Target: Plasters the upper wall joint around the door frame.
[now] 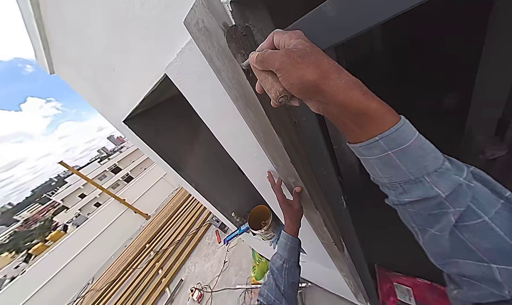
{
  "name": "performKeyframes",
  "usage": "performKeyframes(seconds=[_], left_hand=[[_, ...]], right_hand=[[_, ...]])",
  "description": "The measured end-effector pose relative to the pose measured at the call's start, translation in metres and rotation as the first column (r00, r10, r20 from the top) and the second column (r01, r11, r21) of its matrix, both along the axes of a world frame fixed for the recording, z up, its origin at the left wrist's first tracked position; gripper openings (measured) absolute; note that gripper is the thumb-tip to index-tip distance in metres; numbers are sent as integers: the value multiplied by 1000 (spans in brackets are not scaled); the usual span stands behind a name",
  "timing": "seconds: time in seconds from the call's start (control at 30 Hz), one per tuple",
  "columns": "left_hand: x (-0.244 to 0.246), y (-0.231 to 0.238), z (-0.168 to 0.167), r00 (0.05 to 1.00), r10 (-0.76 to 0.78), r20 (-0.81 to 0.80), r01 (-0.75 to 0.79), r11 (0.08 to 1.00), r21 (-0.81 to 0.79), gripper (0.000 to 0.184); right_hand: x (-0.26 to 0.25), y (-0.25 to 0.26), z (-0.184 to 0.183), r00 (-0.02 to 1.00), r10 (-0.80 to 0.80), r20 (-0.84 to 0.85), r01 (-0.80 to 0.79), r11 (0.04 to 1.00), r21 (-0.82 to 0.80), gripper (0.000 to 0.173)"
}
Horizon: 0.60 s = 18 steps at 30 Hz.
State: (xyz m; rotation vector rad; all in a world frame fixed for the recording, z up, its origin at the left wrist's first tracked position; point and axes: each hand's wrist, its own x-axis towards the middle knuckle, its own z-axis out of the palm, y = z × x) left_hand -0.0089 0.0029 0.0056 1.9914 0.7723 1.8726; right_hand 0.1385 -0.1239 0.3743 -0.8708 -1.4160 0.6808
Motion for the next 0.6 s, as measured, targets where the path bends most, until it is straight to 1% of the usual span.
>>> performKeyframes(seconds=[0.1, 0.2, 0.3, 0.4, 0.47, 0.53, 0.6], left_hand=[[-2, 1, 0, 1000, -10, 6, 10, 1000, 0, 77], [-2, 2, 2, 1000, -4, -2, 4, 1000, -9, 74], [0, -1, 0, 1000, -4, 8, 4, 1000, -21, 73], [-1, -2, 0, 1000, -3, 7, 3, 1000, -30, 76], [0, -1, -1, 1000, 8, 17, -7, 999, -33, 76], [0, 1, -1, 1000, 15, 21, -14, 999, -35, 80], [0, 1, -3, 1000, 20, 18, -19, 999, -35, 82]], right_hand=[[3, 10, 12, 1000, -6, -15, 6, 1000, 21, 17], [2, 10, 13, 1000, -3, -28, 4, 1000, 29, 15], [1, 11, 13, 1000, -28, -9, 28, 1000, -2, 16], [5, 16, 18, 998, -45, -36, 44, 999, -9, 16], [1, 15, 13, 998, -55, -17, 54, 998, -21, 18], [-3, 14, 1, 997, -71, -7, 70, 997, -34, 25], [-4, 14, -12, 997, -72, -8, 72, 997, -38, 28]])
